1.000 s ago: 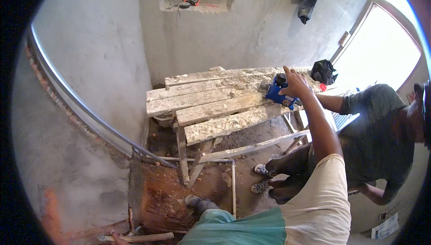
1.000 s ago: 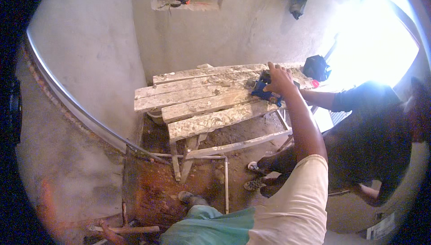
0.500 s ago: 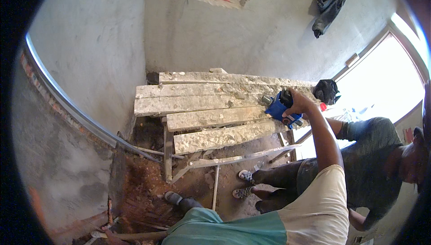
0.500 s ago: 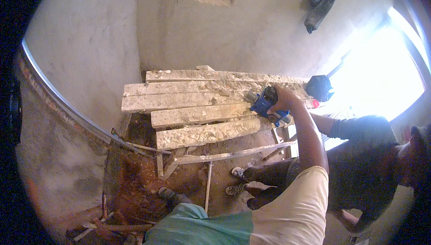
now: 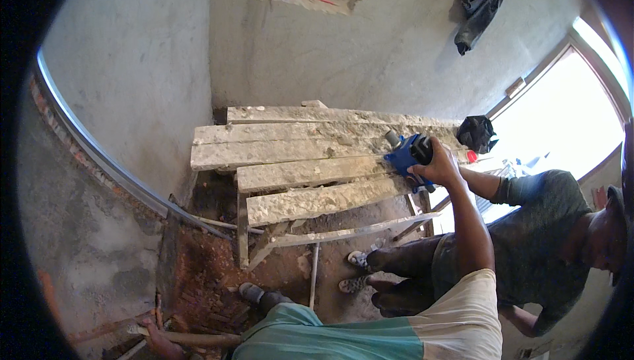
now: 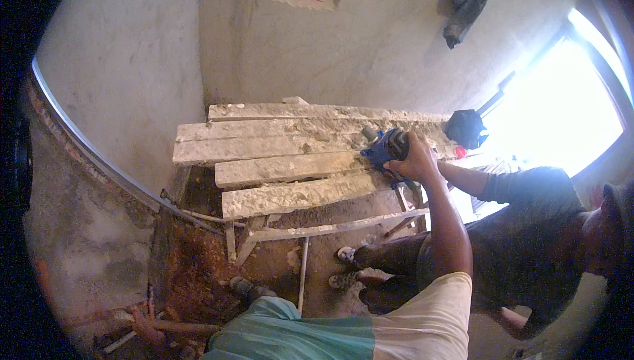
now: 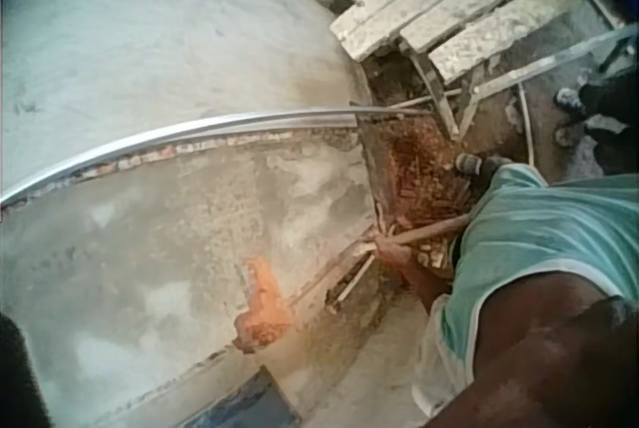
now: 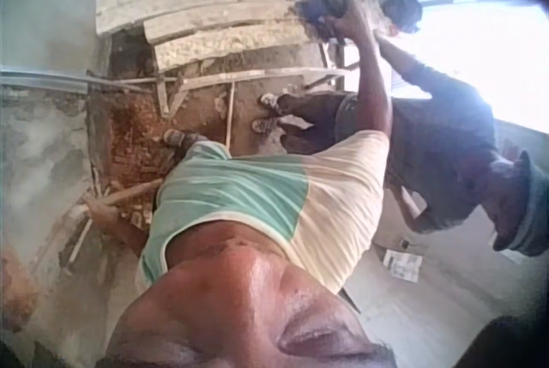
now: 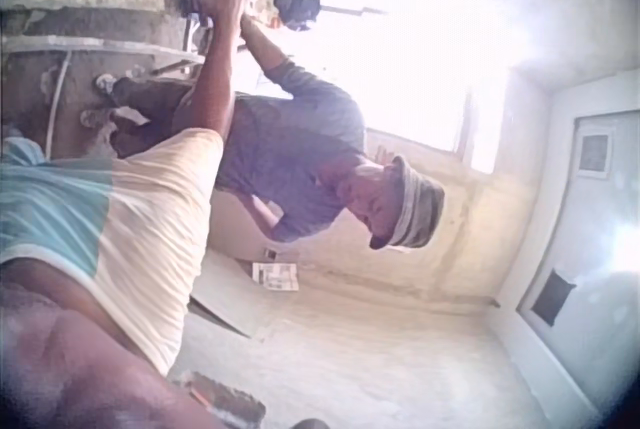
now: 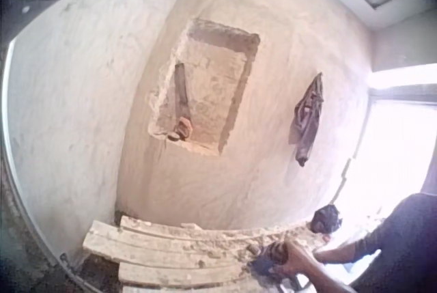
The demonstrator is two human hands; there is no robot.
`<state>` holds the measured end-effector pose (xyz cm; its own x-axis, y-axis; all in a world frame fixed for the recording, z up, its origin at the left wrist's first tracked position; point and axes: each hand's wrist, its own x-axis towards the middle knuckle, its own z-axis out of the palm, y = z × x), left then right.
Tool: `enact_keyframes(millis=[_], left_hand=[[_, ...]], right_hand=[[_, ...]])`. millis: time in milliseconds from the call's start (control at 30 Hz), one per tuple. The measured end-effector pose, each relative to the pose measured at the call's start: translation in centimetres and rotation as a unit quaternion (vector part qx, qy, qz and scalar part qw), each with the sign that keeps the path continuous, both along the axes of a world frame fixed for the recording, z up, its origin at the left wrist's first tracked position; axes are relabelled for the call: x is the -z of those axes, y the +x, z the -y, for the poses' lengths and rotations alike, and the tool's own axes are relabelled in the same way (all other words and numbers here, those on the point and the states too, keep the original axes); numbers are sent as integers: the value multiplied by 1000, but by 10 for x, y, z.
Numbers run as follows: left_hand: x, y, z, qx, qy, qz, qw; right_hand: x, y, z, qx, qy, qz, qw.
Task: The person uses a hammer and chisel to carve out a channel in a concrete wall and then fits a blue plastic electrical box into the opening.
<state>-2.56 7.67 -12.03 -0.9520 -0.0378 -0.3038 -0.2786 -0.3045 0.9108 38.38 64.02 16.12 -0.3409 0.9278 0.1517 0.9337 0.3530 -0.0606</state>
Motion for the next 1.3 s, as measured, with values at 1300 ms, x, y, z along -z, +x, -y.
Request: enact_keyframes(millis=[1300], left_hand=[[-177,27,35,131,295,-86,942]], right_hand=[[-48,-348,483,-479,-189,-177,839]])
